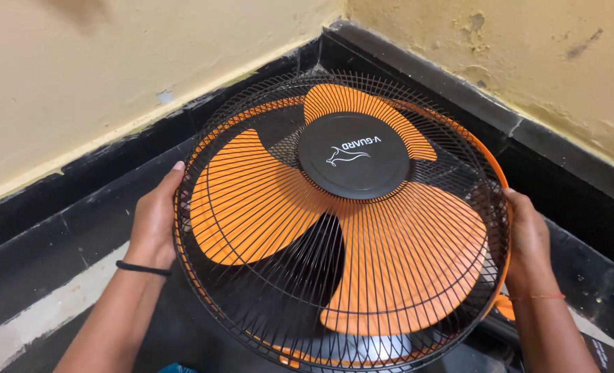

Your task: The person reassembles an electric fan by attaching the front grille to the fan head and securing it with a plastic ring. They then wipe the fan stand and base with a cloth.

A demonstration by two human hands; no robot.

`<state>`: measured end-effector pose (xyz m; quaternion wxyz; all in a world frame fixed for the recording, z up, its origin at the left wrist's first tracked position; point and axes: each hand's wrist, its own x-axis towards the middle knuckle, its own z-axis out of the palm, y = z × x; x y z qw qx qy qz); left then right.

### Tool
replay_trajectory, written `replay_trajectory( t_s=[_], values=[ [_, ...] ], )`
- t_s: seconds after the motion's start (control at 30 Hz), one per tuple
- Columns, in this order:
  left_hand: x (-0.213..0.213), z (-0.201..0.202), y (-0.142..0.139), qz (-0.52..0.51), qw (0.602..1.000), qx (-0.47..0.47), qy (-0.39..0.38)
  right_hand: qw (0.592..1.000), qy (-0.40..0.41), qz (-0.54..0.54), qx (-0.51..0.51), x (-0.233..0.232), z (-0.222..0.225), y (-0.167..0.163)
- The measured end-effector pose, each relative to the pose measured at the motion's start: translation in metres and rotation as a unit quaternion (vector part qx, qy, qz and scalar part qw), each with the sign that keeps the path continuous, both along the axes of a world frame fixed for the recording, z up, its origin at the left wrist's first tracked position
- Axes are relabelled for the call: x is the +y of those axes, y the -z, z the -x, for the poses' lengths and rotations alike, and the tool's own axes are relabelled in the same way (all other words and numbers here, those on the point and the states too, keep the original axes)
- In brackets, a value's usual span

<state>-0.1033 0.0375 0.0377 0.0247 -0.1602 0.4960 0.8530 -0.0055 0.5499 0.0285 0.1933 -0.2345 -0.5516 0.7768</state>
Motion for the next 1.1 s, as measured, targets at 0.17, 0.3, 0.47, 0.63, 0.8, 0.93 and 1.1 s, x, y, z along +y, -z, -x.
replay_trajectory(
  t_s=[0.17, 0.3, 0.47, 0.63, 0.8, 0.93, 1.1],
  values=[
    [0.000, -0.005, 0.001, 0.032, 0.999, 0.022, 0.028, 0.993, 0.038, -0.111, -0.021, -0.007, 0.002, -0.009],
    [-0.009, 0.000, 0.014, 0.040, 0.995, 0.072, 0.051, 0.988, 0.012, -0.152, -0.019, 0.004, 0.010, -0.007],
    [-0.023, 0.021, 0.017, -0.093, 0.982, 0.059, 0.153, 0.996, -0.046, -0.082, 0.001, 0.015, 0.015, 0.002],
    [-0.012, 0.049, 0.004, -0.093, 0.980, -0.044, 0.169, 0.995, -0.022, -0.084, -0.046, 0.032, 0.030, 0.007],
    [-0.009, 0.094, -0.004, -0.008, 0.979, -0.048, 0.199, 0.992, -0.108, -0.021, -0.065, 0.058, 0.072, 0.014],
    [-0.022, 0.116, 0.003, 0.037, 0.981, -0.020, 0.190, 0.989, -0.080, -0.080, -0.093, 0.076, 0.083, 0.024],
    [-0.028, 0.123, 0.002, 0.306, 0.943, -0.009, 0.130, 0.963, -0.091, -0.236, -0.094, 0.083, 0.084, 0.021]
  ],
)
